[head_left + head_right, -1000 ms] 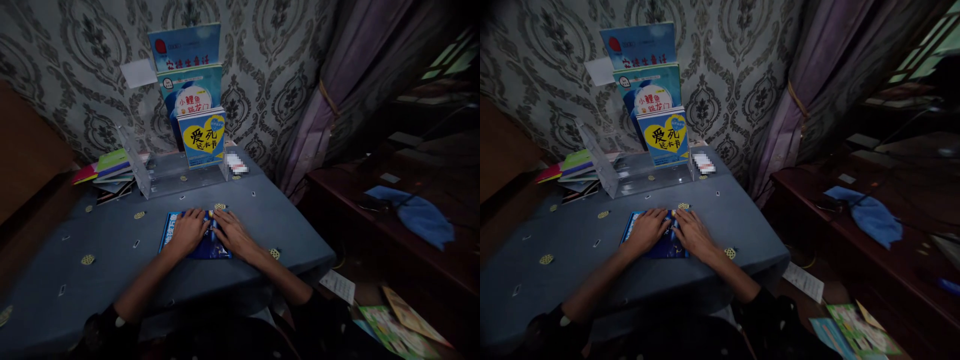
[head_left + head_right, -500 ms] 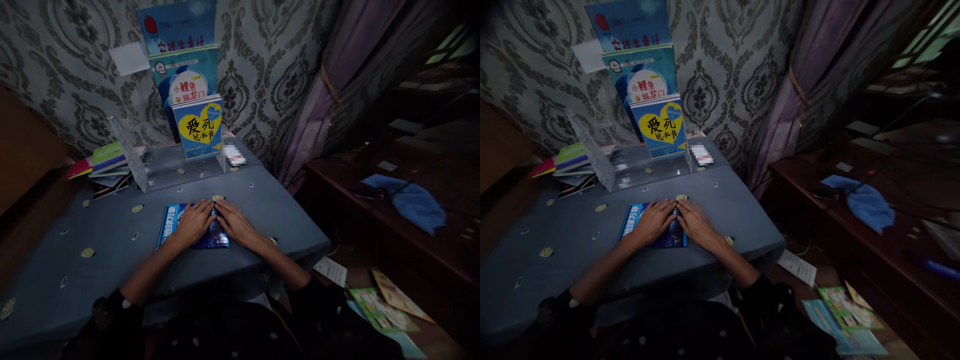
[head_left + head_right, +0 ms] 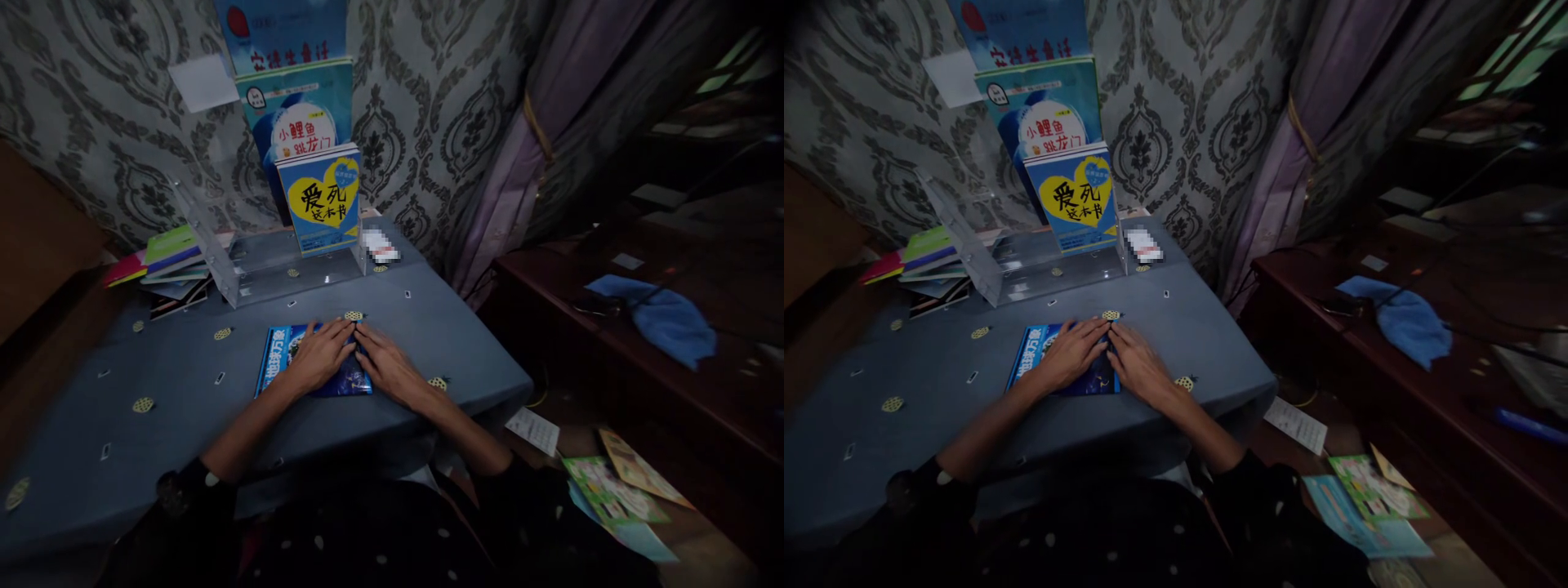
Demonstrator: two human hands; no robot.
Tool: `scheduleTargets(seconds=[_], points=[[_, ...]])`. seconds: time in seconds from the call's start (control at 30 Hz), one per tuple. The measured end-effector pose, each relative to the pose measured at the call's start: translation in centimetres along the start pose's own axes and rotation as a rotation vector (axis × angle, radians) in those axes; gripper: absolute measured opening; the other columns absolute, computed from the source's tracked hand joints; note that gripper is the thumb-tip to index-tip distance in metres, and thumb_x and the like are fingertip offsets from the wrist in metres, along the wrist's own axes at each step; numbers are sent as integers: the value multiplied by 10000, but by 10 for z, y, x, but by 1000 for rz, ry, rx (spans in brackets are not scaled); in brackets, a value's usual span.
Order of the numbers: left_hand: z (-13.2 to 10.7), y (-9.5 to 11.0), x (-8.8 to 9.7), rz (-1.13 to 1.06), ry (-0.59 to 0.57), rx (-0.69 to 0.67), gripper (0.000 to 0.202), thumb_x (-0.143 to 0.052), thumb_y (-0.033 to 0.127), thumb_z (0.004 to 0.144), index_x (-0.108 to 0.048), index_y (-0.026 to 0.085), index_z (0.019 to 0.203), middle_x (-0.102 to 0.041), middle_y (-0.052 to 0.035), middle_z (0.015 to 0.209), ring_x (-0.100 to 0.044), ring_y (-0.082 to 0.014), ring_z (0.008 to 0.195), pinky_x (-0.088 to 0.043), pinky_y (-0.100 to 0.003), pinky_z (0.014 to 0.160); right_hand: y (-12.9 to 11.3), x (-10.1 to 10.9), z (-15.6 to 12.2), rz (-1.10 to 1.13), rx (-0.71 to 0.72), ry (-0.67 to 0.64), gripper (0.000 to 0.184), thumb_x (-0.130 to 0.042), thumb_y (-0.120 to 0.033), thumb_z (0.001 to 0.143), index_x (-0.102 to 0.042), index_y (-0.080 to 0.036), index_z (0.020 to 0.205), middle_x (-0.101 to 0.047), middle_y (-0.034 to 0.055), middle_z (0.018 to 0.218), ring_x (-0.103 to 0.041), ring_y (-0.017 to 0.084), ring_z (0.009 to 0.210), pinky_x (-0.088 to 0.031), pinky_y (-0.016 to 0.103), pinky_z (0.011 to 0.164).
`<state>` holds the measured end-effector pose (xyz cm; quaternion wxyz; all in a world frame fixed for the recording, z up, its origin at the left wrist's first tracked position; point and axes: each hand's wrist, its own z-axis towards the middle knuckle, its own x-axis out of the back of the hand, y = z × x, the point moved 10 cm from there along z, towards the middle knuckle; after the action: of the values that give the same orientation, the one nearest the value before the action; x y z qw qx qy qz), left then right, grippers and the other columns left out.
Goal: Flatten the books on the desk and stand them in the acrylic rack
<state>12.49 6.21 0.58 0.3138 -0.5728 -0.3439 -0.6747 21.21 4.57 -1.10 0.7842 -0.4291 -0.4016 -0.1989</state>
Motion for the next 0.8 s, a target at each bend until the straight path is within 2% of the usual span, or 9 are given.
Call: scheduleTargets(seconds=[0.17, 0.3, 0.43, 0.57, 0.8], points=[[1, 1, -1, -11, -14, -6, 448, -340, 342, 1069, -476, 211, 1475, -489, -96, 1541, -429, -243, 1439, -303, -542, 1177, -7, 2, -11, -22, -13, -23, 512, -416, -283, 1002, -490, -68, 1461, -473, 205, 1533, -435, 290, 1439, -366, 499, 1205], [0, 6, -7, -44, -58, -63, 453, -321, 342, 1072, -452, 231, 1491, -451, -80, 1568, -350, -217, 1491, -243, -549, 1205, -12, 2, -23, -19, 7, -17, 495, -421, -281, 1000, -516, -81, 1442, -486, 200, 1524, -451, 290, 1428, -377, 516, 1196], [2, 7, -8, -62, -77, -71, 450, -320, 336, 1070, -462, 238, 1485, -450, -78, 1569, -348, -212, 1492, -236, -541, 1209, -12, 1, -25, -24, -4, -29, 500, -429, -290, 997, -528, -62, 1430, -493, 209, 1516, -461, 299, 1420, -392, 519, 1186], [1, 7, -7, -64, -82, -70, 452, -325, 327, 1069, -453, 239, 1493, -438, -80, 1577, -341, -217, 1496, -230, -546, 1210, -14, 3, -27, -20, -12, -17, 494, -427, -293, 1001, -524, -94, 1443, -496, 192, 1518, -454, 299, 1426, -395, 535, 1182], [-2, 11, -8, -92, -99, -128, 453, -310, 342, 1073, -452, 249, 1493, -418, -82, 1590, -326, -234, 1501, -186, -582, 1211, -31, 6, -46, -45, 30, -5, 479, -453, -282, 1007, -523, -114, 1449, -518, 186, 1502, -484, 299, 1405, -440, 527, 1156]])
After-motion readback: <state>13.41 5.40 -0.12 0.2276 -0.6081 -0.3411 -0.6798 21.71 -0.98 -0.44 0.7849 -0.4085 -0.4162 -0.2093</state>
